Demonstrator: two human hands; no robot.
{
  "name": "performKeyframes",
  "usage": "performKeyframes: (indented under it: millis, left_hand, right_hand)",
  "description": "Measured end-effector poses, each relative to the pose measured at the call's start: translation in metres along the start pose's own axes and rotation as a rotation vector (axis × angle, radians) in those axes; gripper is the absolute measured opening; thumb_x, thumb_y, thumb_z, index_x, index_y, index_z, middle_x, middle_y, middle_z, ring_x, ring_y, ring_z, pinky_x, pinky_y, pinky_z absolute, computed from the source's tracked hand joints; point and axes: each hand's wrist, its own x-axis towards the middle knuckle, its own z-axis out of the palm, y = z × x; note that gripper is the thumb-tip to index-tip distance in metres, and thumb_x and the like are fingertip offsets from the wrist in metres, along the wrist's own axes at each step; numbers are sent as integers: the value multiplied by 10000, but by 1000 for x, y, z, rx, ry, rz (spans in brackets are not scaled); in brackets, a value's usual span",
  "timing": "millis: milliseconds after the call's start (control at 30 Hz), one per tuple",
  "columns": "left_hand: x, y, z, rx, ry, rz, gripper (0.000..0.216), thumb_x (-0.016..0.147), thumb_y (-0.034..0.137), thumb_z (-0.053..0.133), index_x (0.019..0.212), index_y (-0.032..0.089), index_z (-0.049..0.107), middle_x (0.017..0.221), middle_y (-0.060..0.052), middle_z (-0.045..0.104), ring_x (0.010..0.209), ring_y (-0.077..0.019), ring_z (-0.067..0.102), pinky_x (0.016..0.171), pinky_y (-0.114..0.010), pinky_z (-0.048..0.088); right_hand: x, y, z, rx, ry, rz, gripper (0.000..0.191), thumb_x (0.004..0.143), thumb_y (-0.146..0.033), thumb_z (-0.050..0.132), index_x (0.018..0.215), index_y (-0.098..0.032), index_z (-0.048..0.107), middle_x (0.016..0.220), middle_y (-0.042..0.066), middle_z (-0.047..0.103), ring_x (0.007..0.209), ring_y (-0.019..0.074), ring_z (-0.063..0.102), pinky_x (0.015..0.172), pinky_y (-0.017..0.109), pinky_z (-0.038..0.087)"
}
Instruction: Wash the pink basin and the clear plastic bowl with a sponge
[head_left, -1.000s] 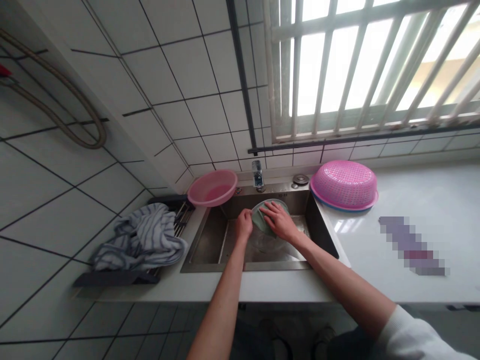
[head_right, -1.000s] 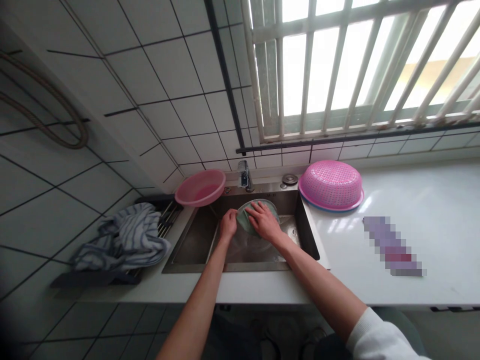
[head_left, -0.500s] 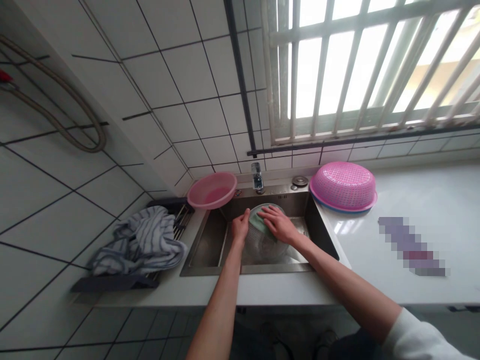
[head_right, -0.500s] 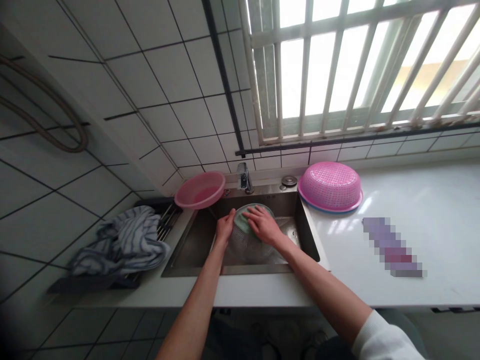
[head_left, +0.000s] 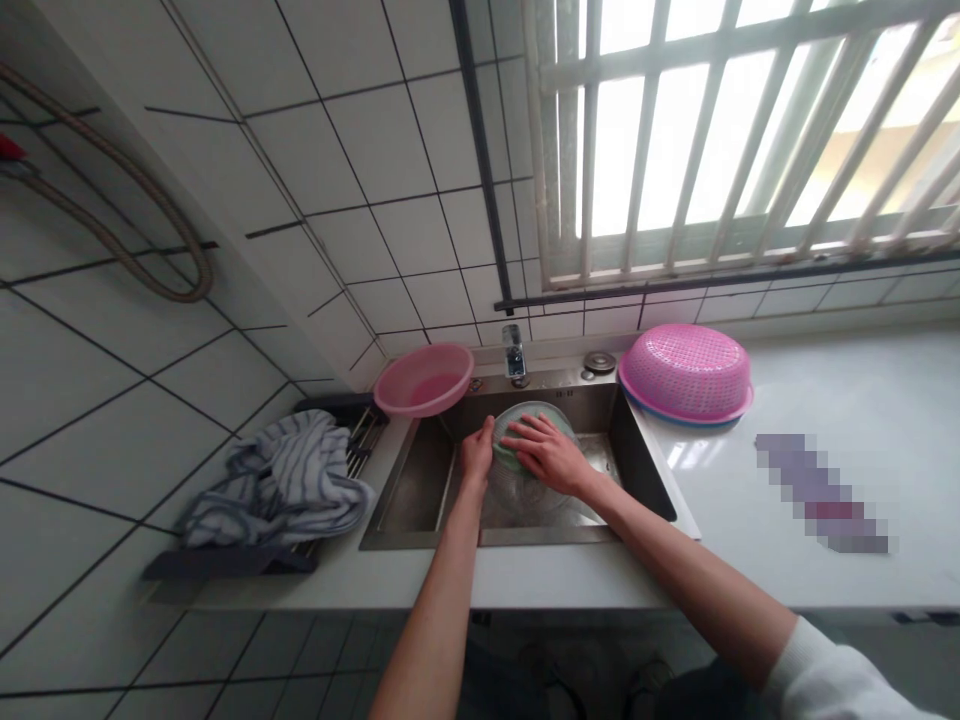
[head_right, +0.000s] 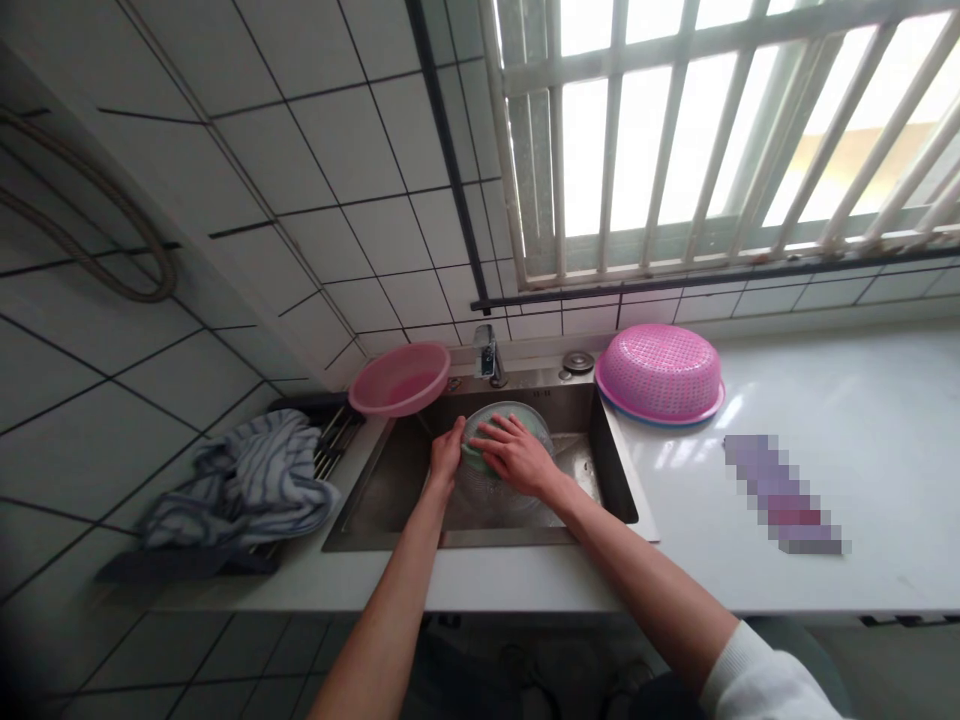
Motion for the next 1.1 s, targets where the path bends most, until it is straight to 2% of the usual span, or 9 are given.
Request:
performKeyframes:
  millis: [133, 200, 333, 400, 600, 800, 933, 1033, 1100]
  left_hand:
    - [-3, 1, 2, -44, -14, -39, 712, 736, 912, 559, 595, 215, 529, 557, 31, 434, 549, -122, 366, 517, -269, 262]
    - [-3, 2, 2, -70, -20, -63, 718, 705, 926, 580, 597, 219, 519, 547, 42, 408, 535, -116, 346, 505, -267, 247]
    - [-4, 4, 2, -145, -7, -104, 730, 651, 938, 626, 602, 220, 504, 556, 46, 416, 535, -107, 347, 502, -261, 245]
    - [-5, 5, 2, -165, -5, -112, 729, 652, 936, 631, 601, 222, 495, 559, 45, 422, 534, -106, 354, 502, -260, 250]
    - [-9, 10, 1, -107, -42, -123, 733, 685, 950, 591, 601, 230, 484, 534, 40, 419, 504, -116, 381, 489, -267, 268]
    - [-8, 14, 6, -66, -112, -74, 729, 756, 926, 545, 690, 201, 591, 622, 4, 540, 608, -157, 506, 576, -280, 390]
    - [-6, 17, 9, 119, -134, 42, 567, 968, 679, 493, 832, 172, 705, 840, -86, 713, 862, -248, 656, 779, -321, 478]
    - [-8, 20, 4, 406, -16, 72, 362, 1046, 353, 408, 1109, 197, 728, 1137, -141, 756, 1059, -283, 681, 886, -351, 470]
    - [-11, 22, 0, 534, 68, 107, 372, 1019, 238, 405, 1262, 220, 687, 1280, -147, 727, 1143, -281, 676, 926, -350, 458]
  right_hand:
    - [-1, 11, -2, 62, 78, 180, 433, 1086, -366, 490, 1495, -289, 609, 1590, 84, 536, 1496, 282, 477, 1249, 537, 382]
    - [-1, 11, -2, 44, 109, 234, 438, 1088, -358, 476, 1498, -278, 608, 1584, 95, 542, 1500, 290, 469, 1244, 542, 389]
    - [1, -4, 1, -30, 49, 39, 402, 1072, -322, 518, 1454, -344, 645, 1576, 30, 556, 1551, 295, 388, 1298, 592, 253]
    - [2, -5, 2, -2, 39, 11, 387, 1064, -317, 538, 1427, -356, 665, 1555, 22, 579, 1532, 282, 421, 1297, 581, 259]
    - [-4, 36, 0, 215, 194, 413, 441, 1068, -429, 485, 1430, -254, 668, 1485, 99, 639, 1421, 263, 569, 1211, 468, 442]
    - [-9, 50, -2, 183, 249, 419, 438, 1046, -417, 504, 1415, -259, 679, 1482, 83, 643, 1431, 267, 559, 1227, 469, 426]
    - [-11, 56, 0, 180, 214, 492, 415, 1028, -382, 526, 1398, -286, 686, 1416, 65, 693, 1336, 276, 642, 1164, 478, 491]
    - [-13, 54, 6, 183, 169, 465, 421, 1014, -367, 566, 1416, -292, 671, 1426, 63, 687, 1333, 273, 644, 1160, 469, 493]
    - [-13, 50, 11, 183, 131, 409, 434, 1016, -349, 573, 1437, -282, 654, 1454, 70, 667, 1369, 273, 618, 1173, 463, 481]
